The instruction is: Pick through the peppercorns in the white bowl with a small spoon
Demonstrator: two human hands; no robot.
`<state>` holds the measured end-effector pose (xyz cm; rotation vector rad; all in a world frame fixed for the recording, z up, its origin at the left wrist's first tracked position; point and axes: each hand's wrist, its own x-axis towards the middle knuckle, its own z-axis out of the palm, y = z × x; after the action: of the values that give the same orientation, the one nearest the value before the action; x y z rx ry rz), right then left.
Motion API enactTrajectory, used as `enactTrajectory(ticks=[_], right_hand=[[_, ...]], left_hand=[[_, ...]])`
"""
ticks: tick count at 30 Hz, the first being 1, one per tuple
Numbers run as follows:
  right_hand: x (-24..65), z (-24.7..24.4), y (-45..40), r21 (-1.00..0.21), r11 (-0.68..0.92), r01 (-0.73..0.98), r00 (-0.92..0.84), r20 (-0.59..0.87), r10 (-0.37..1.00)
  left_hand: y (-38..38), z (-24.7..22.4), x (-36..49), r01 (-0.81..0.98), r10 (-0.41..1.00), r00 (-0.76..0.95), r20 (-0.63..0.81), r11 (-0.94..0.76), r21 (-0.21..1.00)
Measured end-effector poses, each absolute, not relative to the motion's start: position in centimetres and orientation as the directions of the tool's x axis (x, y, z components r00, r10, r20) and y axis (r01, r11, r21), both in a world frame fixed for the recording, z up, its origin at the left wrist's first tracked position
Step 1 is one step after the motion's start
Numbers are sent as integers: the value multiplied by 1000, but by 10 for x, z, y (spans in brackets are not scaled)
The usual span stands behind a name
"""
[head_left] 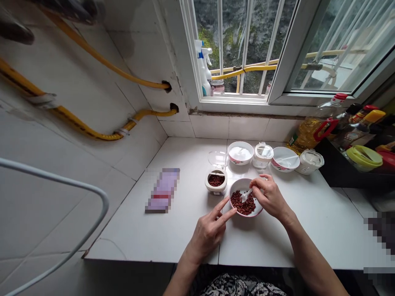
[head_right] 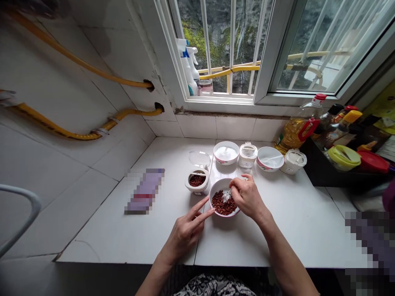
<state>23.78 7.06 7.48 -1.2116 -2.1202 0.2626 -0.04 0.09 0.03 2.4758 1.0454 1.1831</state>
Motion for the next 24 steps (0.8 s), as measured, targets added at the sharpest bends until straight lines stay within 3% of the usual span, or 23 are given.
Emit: enactTrajectory(ticks=[7,14,21,24], right_hand=[[241,75,71,-594,496,633,-274,428,862],[228,66,70,-651,476,591,-311,361,879],[232,75,69,-859,254,445,-187,189,964],[233,77,70,-876,230,425,-147,184,972]], left_hand=[[0,0,-1,507,683,428,591,-724,468],[0,0,-1,516,683,422,596,-722,461],[0,-1,0,521,685,426,591,-720,459],[0,-1,-1,522,688,429,585,-717,462]])
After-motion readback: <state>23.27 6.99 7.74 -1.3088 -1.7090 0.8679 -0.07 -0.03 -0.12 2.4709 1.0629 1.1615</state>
